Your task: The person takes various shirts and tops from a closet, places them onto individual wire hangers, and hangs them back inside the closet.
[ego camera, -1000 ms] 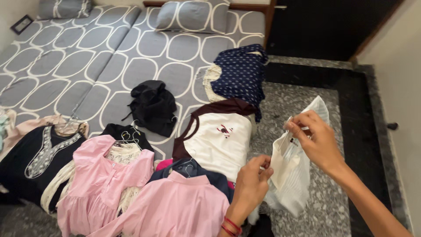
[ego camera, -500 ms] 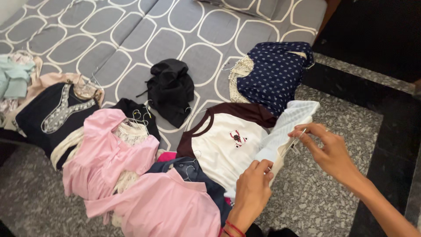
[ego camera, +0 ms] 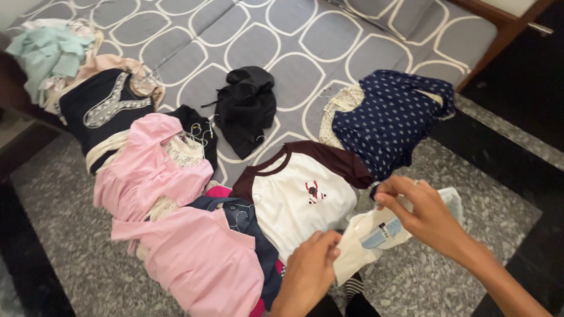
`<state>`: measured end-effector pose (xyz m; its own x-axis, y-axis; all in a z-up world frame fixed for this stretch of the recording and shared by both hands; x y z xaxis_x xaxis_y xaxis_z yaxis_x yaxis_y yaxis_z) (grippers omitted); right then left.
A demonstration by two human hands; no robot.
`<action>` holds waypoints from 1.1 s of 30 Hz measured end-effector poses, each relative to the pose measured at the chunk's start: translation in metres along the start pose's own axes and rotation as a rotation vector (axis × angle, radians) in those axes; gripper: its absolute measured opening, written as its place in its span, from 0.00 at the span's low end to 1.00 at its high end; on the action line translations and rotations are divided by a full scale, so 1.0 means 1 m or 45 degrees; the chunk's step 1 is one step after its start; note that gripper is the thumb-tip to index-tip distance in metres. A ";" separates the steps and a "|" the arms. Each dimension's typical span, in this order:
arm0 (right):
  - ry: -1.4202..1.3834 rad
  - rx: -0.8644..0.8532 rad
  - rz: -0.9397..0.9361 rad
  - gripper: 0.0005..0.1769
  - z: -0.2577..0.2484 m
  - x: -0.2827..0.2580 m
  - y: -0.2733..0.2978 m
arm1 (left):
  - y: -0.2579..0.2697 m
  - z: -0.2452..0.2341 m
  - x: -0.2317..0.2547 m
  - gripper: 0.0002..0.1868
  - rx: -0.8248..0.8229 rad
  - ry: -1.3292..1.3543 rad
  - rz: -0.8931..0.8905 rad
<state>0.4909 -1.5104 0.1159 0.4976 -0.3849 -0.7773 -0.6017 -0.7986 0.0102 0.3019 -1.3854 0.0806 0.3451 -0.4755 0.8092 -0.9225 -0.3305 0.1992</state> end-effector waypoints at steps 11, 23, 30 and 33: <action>-0.212 -0.426 -0.189 0.09 0.102 0.028 -0.164 | -0.066 -0.050 -0.111 0.08 0.275 -0.147 -0.418; -0.162 -0.243 0.030 0.12 0.245 0.178 -0.352 | -0.215 -0.074 -0.331 0.14 0.671 -0.347 -0.655; -0.039 -0.308 0.319 0.14 0.200 0.261 -0.329 | -0.262 -0.030 -0.316 0.13 0.419 -0.216 -0.697; 0.014 -0.300 0.483 0.14 0.169 0.300 -0.311 | -0.289 -0.011 -0.305 0.12 0.365 -0.135 -0.622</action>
<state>0.7219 -1.2998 -0.2267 0.2766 -0.6748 -0.6842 -0.5847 -0.6832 0.4375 0.4615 -1.1359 -0.2178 0.7485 -0.2865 0.5980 -0.5732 -0.7330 0.3662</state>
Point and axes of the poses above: each hand's wrist, its own y-axis away from the middle knuckle, its own z-axis out of the palm, x = y × z, the point moved 5 cm from there along -y, towards the middle knuckle, and after that the axes turned 4 degrees about -x, right-handed, at the moved point
